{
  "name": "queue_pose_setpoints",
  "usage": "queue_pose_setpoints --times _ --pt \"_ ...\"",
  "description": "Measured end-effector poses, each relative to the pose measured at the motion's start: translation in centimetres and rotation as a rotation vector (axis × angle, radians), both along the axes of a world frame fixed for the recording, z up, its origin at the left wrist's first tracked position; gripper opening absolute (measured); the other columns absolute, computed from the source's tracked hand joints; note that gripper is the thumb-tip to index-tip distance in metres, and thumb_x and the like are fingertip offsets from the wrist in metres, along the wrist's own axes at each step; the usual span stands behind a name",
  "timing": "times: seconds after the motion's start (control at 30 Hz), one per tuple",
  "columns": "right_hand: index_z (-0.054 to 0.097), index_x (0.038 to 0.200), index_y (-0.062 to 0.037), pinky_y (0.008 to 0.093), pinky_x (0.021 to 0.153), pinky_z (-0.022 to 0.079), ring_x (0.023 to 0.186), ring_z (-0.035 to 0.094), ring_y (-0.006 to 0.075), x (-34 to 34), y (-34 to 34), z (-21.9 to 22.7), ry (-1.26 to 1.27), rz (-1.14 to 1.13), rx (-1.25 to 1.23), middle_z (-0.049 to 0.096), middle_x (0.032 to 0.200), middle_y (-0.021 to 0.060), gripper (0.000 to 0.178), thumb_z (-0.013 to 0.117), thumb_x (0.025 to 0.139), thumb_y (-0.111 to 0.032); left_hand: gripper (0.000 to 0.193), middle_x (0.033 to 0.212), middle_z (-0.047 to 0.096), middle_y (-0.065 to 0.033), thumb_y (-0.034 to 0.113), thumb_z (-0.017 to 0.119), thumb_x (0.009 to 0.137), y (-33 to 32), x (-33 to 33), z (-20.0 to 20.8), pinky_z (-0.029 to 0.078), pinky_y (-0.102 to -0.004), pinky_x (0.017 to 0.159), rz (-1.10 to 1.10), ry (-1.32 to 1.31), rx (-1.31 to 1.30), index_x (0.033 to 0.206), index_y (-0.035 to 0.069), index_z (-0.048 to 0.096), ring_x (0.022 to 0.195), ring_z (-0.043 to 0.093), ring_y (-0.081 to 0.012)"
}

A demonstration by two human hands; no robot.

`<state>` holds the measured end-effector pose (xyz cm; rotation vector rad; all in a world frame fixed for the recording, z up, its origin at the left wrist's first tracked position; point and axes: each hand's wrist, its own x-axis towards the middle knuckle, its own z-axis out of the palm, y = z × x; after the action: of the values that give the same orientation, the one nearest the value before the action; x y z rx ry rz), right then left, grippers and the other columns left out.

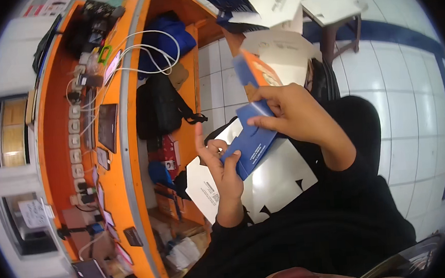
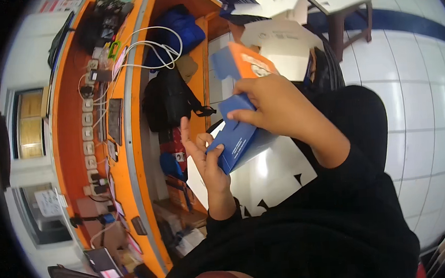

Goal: The person assembles cardboard food boxes by folding and interlocking the tabs of flat blue and white cardboard sheets by hand.

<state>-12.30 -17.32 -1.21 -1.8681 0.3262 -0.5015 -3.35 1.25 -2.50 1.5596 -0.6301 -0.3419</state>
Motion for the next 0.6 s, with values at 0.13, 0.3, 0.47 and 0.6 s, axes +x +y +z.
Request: queue_pose_setpoints --times 0.13,0.3,0.47,0.6 --pt "0.062 0.091 -0.0047 0.0291 0.045 0.027 0.044 0.029 0.011 -1.0 0.2 0.1 -0.093 -0.12 -0.089 0.03 0.049 0.0015 0.028 0.078 0.072 -0.017 0.093 0.093 0.037 -0.0063 -0.008 0.046 0.064 -0.6 -1.1 0.7 0.037 -0.0202 0.076 -0.056 0.004 -0.2 0.147 0.01 0.01 0.079 0.039 -0.0113" --pt "0.064 0.095 -0.0048 0.0335 0.059 0.047 0.059 0.063 0.0262 -2.7 0.4 2.8 -0.079 -0.04 -0.036 0.06 0.064 0.0135 0.03 0.075 0.074 -0.023 0.094 0.089 0.037 -0.0061 -0.01 0.048 0.062 -0.9 -0.8 1.9 0.038 -0.0283 0.079 -0.117 -0.102 -0.405 0.146 0.014 0.014 0.079 0.04 -0.0127" --pt "0.066 0.095 -0.0058 0.0302 0.056 0.045 0.053 0.059 0.0214 -3.4 0.5 3.3 -0.133 0.239 -0.058 0.059 0.061 0.0106 0.026 0.073 0.077 -0.023 0.091 0.089 0.04 -0.0058 -0.009 0.058 0.068 0.2 -0.5 3.1 0.04 -0.0291 0.073 -0.297 -0.335 -0.527 0.145 0.022 0.019 0.072 0.043 -0.0119" --pt "0.066 0.094 -0.0064 0.0286 0.052 0.042 0.048 0.054 0.0196 -3.2 1.3 2.7 -0.096 0.305 -0.054 0.056 0.056 0.0067 0.022 0.07 0.081 -0.024 0.083 0.09 0.043 -0.007 -0.001 0.063 0.073 0.5 0.2 4.3 0.036 -0.0327 0.071 -0.311 -0.481 -0.468 0.142 0.023 0.021 0.079 0.044 -0.014"
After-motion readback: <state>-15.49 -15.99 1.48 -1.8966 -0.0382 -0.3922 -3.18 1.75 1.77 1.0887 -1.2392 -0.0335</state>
